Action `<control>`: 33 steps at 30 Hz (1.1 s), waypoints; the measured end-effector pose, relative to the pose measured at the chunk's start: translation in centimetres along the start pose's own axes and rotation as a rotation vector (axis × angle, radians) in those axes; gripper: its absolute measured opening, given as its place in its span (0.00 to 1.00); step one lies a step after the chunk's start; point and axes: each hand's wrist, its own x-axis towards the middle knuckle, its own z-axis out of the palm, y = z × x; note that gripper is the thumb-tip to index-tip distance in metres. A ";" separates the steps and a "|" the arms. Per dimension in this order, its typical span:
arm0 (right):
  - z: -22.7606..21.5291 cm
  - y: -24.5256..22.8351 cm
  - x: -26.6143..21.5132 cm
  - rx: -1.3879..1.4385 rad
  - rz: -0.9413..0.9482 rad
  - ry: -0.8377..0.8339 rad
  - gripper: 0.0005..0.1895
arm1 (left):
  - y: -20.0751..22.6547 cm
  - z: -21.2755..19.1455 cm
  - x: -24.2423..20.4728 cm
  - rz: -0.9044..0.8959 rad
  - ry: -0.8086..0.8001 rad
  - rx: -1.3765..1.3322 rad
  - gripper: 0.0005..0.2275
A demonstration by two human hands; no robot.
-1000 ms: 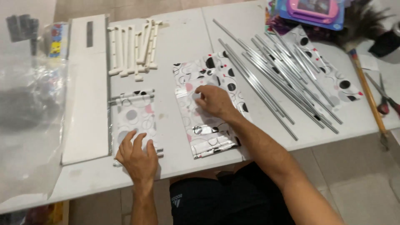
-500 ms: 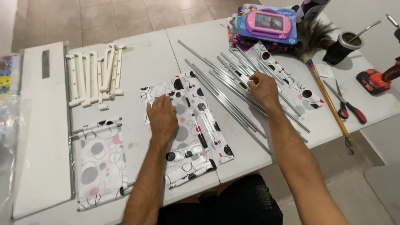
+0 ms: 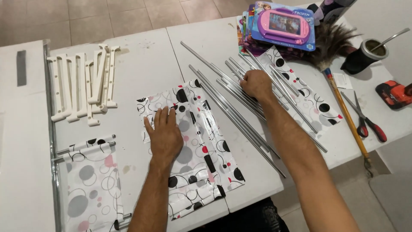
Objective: Assembling a multi-tier shelf by threading metal support rods through fabric liners.
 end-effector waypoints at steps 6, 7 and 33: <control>-5.7 -0.3 -0.1 0.133 0.034 -0.094 0.13 | 0.1 -0.3 0.2 -0.006 -0.039 -0.005 0.21; -5.7 0.7 0.2 0.127 0.040 -0.094 0.13 | 0.2 -0.3 0.1 -0.003 -0.042 -0.012 0.21; -3.0 6.5 6.8 0.293 0.230 0.170 0.10 | 0.4 -0.6 0.4 -0.058 -0.099 -0.028 0.21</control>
